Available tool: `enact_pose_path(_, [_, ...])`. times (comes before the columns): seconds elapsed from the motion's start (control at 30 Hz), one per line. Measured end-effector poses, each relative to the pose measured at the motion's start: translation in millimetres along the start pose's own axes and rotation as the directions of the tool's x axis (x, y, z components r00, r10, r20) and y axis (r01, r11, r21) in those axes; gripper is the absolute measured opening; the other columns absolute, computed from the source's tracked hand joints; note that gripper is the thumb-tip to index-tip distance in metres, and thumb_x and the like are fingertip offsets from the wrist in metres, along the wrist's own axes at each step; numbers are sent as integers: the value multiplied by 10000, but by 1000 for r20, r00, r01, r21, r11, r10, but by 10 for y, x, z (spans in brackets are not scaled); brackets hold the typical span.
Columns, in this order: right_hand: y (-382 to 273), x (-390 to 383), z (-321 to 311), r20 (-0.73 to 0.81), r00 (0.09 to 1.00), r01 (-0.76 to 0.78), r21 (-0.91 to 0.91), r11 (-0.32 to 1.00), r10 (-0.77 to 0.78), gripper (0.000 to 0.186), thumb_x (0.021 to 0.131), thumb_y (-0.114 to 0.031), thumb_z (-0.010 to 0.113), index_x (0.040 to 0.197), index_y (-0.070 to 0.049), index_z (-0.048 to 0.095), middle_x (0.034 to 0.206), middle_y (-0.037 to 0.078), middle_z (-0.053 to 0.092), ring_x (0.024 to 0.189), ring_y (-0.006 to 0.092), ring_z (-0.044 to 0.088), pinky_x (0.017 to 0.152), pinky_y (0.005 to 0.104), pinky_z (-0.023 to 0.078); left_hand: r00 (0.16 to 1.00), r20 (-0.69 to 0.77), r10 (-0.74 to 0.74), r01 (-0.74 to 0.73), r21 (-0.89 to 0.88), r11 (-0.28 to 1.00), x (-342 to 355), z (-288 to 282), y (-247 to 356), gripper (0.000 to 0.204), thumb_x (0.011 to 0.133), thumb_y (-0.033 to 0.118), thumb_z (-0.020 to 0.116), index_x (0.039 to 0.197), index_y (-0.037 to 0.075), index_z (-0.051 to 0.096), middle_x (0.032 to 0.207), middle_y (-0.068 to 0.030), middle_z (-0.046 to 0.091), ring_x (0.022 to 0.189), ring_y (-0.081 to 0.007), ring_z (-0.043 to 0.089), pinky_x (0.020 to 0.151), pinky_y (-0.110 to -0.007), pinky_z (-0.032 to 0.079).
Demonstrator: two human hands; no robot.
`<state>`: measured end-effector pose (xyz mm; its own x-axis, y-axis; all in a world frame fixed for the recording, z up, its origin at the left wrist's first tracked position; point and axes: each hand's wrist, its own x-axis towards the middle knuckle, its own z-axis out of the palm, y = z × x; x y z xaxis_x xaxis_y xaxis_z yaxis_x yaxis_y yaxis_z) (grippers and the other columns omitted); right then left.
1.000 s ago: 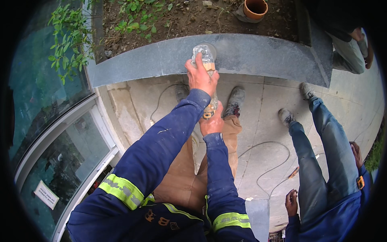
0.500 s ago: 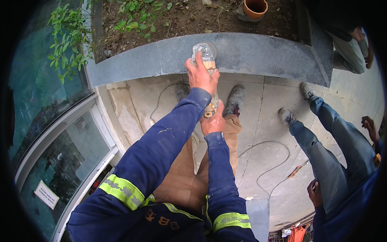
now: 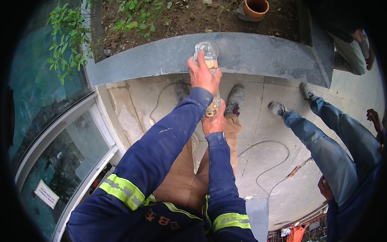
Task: The person uses an angle grinder to smooth the surface of a curved stone slab. They move the grinder along the slab's length, generating dust, while another person stands nearby.
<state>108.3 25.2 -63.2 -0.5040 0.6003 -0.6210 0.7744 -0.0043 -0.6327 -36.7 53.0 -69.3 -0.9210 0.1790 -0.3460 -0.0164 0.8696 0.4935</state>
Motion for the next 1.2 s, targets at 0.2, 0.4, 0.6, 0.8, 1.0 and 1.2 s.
enact_pose_path(0.2, [-130, -29, 0, 90, 994, -65, 20, 998, 63, 787, 686, -49, 714, 1368, -123, 329, 1020, 238, 669, 975, 442, 641, 818, 454, 516, 999, -11, -33, 33, 24, 999, 42, -60, -122, 845, 739, 188, 754, 1435, 133, 279, 1340, -272, 277, 1110, -520, 489, 947, -518, 447])
enact_pose_path(0.4, [50, -157, -14, 41, 999, -1, 66, 998, -2, 796, 690, -74, 746, 1369, -105, 330, 1037, 228, 667, 984, 425, 645, 829, 445, 514, 999, 14, -47, 47, 23, 999, -137, -30, -107, 826, 740, 157, 740, 1431, 122, 289, 1334, -267, 268, 1153, -510, 440, 940, -524, 458])
enact_pose_path(0.6, [20, 44, -15, -8, 999, 37, 30, 999, -37, 819, 693, -136, 799, 1365, -97, 333, 1027, 226, 672, 966, 416, 655, 816, 446, 520, 999, 33, -5, 5, 24, 1000, 22, -19, 85, 828, 734, 136, 744, 1426, 122, 289, 1335, -271, 268, 1155, -510, 440, 923, -523, 475])
enact_pose_path(0.8, [-254, 78, -4, 78, 996, -55, 50, 997, 51, 806, 688, -112, 781, 1360, -92, 336, 1024, 238, 671, 965, 419, 656, 816, 448, 521, 1000, -19, -25, 26, 77, 997, 160, -85, -19, 837, 752, 189, 749, 1440, 134, 275, 1336, -266, 283, 1131, -506, 478, 948, -521, 447])
enact_pose_path(1.0, [-84, -58, -7, 61, 998, -39, 78, 996, 34, 817, 681, -81, 780, 1365, -87, 332, 1026, 239, 670, 970, 420, 655, 822, 447, 519, 997, 31, -68, 66, 54, 996, -14, -84, -36, 836, 753, 183, 747, 1442, 134, 277, 1347, -276, 279, 1135, -512, 477, 960, -521, 438])
enact_pose_path(1.2, [-99, 84, -31, -6, 1000, 18, 50, 999, -18, 820, 685, -95, 785, 1368, -88, 330, 1029, 238, 670, 972, 419, 655, 826, 445, 519, 1000, 19, 12, -13, 39, 999, 102, -18, 106, 833, 736, 152, 757, 1427, 130, 290, 1337, -264, 274, 1159, -506, 444, 922, -513, 479])
